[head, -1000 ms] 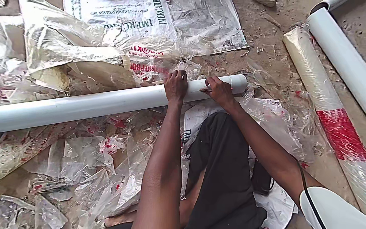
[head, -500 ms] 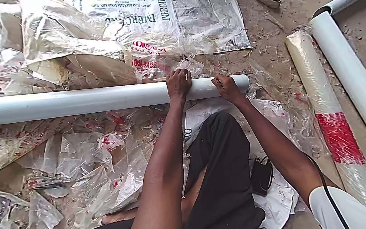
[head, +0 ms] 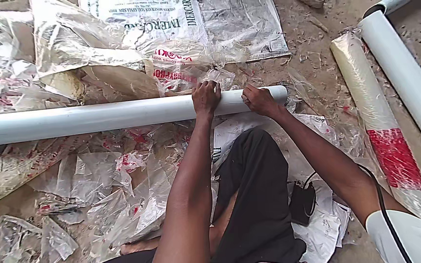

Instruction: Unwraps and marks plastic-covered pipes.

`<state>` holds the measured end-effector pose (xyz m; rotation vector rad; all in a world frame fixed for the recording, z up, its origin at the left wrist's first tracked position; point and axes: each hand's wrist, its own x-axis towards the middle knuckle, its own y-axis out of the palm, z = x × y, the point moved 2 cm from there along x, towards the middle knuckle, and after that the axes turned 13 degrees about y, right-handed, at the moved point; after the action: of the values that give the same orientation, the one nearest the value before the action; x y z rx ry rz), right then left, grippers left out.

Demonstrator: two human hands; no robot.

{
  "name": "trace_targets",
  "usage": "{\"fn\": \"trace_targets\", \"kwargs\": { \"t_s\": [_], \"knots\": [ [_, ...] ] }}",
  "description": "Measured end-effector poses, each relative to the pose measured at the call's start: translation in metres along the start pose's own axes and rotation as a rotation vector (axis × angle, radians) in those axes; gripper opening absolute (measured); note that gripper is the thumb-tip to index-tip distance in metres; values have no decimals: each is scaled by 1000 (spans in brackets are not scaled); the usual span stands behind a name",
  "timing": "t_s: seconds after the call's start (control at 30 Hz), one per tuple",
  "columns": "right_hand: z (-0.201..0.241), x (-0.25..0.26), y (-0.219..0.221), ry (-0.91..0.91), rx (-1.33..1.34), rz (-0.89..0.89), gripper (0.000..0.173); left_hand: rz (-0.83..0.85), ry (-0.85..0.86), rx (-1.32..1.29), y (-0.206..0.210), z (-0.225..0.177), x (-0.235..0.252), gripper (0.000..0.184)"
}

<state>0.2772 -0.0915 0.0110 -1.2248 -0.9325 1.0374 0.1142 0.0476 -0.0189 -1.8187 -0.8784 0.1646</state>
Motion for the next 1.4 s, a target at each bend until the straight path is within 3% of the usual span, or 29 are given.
{"fn": "trace_targets", "kwargs": {
  "t_s": [0.33,0.43,0.53,0.6,0.73,0.87,1.03,1.07,1.2,1.3,1.4],
  "knots": [
    [-22,-2,0,144,564,-170,32,-21,-4,10,2,-1,-1,38],
    [-16,6,-12,63,278,12,48,-12,0,16,0,-2,-1,40],
    [-8,15,-13,-129,-9,82,38,-2,-8,6,-1,-1,-1,41],
    [-12,18,-12,-233,-15,95,28,6,-14,5,0,-2,-1,42],
    [-10,20,-5,-237,-42,34,31,3,-8,19,2,-1,-2,43],
    [-5,10,6,-9,22,-145,33,-11,-12,18,3,-1,-2,41],
    [-19,14,-3,251,382,-111,36,-12,-18,20,3,-2,-5,41],
    [-23,18,-8,239,409,-69,38,-13,-21,26,3,-2,-5,41],
    [-10,22,-12,43,34,99,59,-12,-20,25,3,-3,-5,41],
    [-7,25,-6,-179,2,64,39,11,-33,28,3,-3,-7,42],
    [-10,27,-2,-148,43,41,33,12,-31,18,3,-3,-6,41]
  ]
}}
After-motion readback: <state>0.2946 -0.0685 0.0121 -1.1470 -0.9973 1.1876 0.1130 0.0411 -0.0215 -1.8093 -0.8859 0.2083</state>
